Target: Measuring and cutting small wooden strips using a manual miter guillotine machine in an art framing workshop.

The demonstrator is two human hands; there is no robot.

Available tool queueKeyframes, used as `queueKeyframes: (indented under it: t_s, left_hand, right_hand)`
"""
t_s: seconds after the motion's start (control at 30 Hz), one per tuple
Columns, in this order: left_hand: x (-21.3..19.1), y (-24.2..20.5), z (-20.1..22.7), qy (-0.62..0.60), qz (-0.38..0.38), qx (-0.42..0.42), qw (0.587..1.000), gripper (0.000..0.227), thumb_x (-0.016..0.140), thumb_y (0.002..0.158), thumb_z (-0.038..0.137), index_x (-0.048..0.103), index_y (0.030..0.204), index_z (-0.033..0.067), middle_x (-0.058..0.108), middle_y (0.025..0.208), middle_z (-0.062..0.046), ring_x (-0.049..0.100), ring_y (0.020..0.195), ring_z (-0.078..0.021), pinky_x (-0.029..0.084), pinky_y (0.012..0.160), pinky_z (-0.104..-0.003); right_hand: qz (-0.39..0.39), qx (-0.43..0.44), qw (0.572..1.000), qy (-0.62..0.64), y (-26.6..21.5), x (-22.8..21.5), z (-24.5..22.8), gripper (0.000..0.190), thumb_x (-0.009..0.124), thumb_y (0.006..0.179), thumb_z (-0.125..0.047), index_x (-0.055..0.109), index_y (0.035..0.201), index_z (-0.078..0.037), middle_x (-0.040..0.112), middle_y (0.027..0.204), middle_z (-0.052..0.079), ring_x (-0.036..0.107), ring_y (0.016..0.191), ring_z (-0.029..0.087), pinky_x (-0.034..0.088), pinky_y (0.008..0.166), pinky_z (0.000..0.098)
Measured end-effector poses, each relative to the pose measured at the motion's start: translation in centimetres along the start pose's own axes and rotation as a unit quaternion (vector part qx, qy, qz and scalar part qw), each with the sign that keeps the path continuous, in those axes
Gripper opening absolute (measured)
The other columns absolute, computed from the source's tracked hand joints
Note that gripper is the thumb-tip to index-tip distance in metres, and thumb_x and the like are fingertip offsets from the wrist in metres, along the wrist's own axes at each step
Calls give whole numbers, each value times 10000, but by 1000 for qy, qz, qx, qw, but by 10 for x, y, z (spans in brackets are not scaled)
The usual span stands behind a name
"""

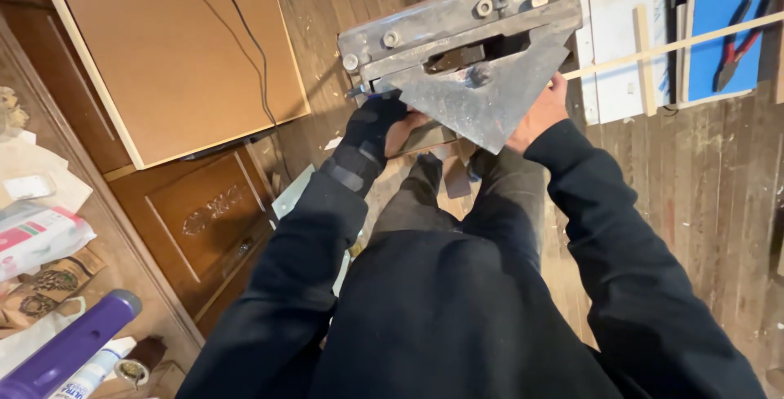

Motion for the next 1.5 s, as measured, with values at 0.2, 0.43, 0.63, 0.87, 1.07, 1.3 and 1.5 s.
queueKeyframes:
  t_s: [0.2,0.43,0.63,0.87,1.07,1.3,1.5]
  left_hand:
    - [9,2,-11,51,17,42,998,365,595,991,372,747,1194,111,729,1184,-146,657,1082,-375,516,891,-439]
    - [8,2,-3,19,13,41,999,356,595,994,352,737,1209,106,738,1189,-135,670,1082,-362,523,899,-427]
    - [7,1,-1,-40,7,8,999,341,594,992,342,731,1212,120,749,1189,-112,696,1093,-325,541,913,-400]
    - [7,3,-10,7,2,21,1000,291,637,976,308,757,1163,120,753,1146,-129,690,1077,-338,531,901,-400]
    - [2,0,-6,-14,2,1,1000,329,630,971,366,744,1173,133,752,1148,-112,693,1087,-322,537,901,-392]
    - [3,8,-10,1,-14,-3,1000,339,653,959,376,740,1181,134,743,1159,-119,677,1075,-341,525,888,-408]
    - [7,7,-14,-69,-31,-21,997,290,668,947,320,746,1159,138,758,1137,-99,702,1064,-307,543,878,-380]
  right_hand:
    - [-6,-8,1000,-2,1,-3,1,509,653,811,-416,669,1282,-223,642,1312,84,518,1272,343,284,972,638]
    - [22,-26,997,71,1,-22,-5,511,700,838,-415,662,1292,-184,623,1321,123,511,1265,361,303,1027,600]
    - [-21,-4,997,78,5,-22,-3,525,723,830,-458,663,1262,-165,620,1275,123,494,1263,386,309,1016,575]
    - [11,-8,997,70,3,-19,-6,474,709,820,-386,684,1244,-175,633,1288,123,509,1251,364,311,991,582]
    - [1,7,998,66,1,-12,-1,436,689,842,-354,676,1238,-170,662,1238,121,554,1193,369,315,1000,600]
    - [-6,10,1000,23,0,1,8,463,699,858,-363,672,1279,-172,682,1232,107,586,1187,343,318,991,624]
    - [-13,12,1000,15,-2,8,13,459,688,882,-359,669,1301,-173,681,1250,104,578,1202,339,324,1008,612]
Point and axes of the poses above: each hand's wrist, its own y-axis towards the middle knuckle, its own x-axis out of the palm, z = x × y, the point moved 6 cm from there along y, towards the middle knuckle
